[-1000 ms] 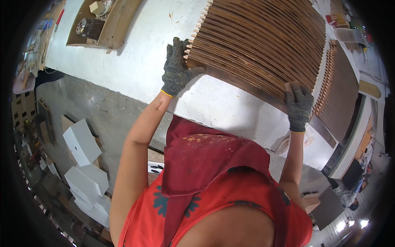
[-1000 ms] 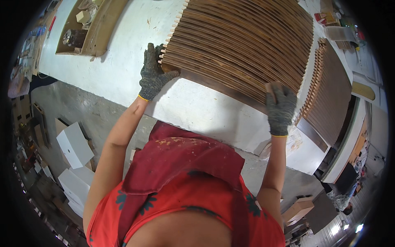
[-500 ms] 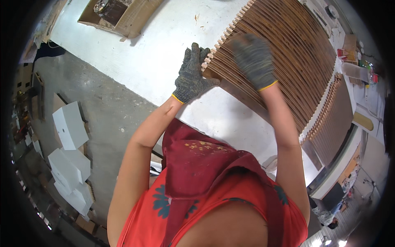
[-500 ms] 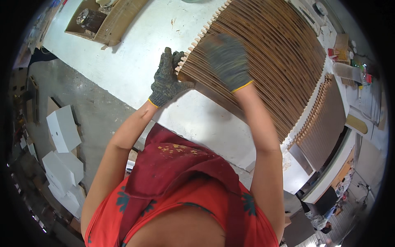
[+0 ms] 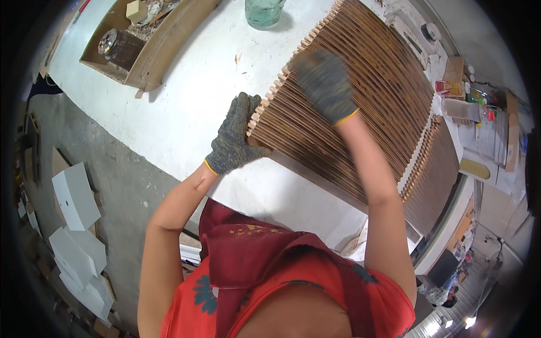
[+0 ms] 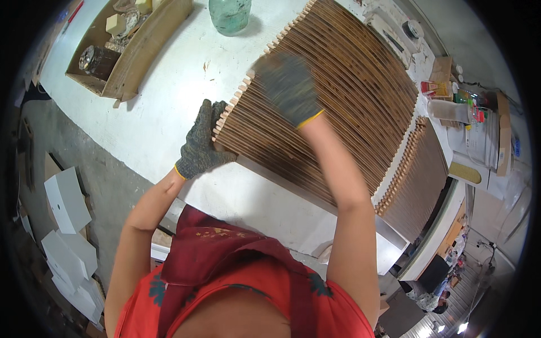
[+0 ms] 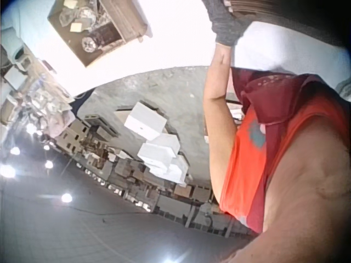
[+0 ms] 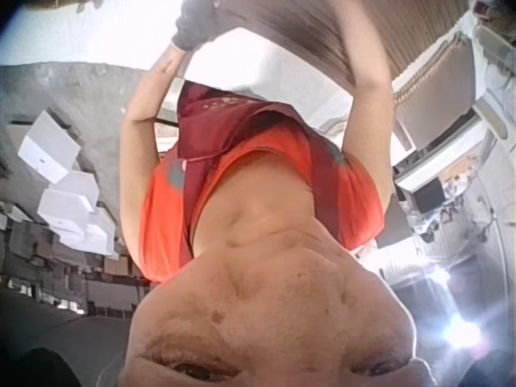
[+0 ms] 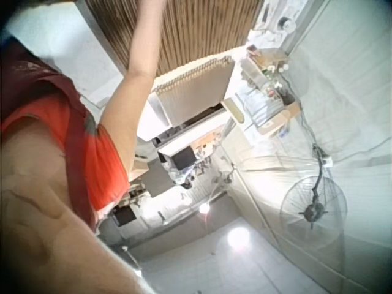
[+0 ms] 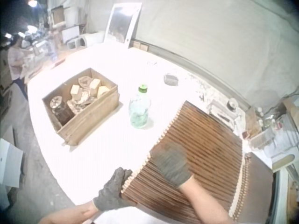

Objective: The person wipes a brown slatted wood panel with a white cloth, pours a brown liquid from a green bottle onto the cloth, and wipes the panel again; they then pick up a small wood block from a box and wipe it with the cloth.

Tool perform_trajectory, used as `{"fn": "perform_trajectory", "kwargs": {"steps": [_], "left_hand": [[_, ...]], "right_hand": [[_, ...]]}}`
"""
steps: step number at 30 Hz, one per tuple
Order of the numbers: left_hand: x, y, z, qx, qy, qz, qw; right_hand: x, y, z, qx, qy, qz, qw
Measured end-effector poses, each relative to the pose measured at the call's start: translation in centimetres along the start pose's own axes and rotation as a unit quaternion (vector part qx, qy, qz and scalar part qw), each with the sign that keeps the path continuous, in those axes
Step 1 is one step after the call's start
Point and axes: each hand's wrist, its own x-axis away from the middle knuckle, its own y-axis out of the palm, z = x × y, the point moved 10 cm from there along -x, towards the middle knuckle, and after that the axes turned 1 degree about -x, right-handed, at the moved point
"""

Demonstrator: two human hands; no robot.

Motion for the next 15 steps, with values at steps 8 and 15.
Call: {"fn": "perform_trajectory", "kwargs": {"steps": [8,15], "left_hand": [[-0.8,0.0,1.1,0.000,0.006,-0.013,1.000],[-0.4,0.2,0.5,0.039,0.015,-0.005,0.999]], "right_hand": [[2.9,0.3,12.9,-0.282,0.322,-0.050,0.903],[-1.8,3.0,13.9,-0.032,0.161,-0.039,0.986]]}}
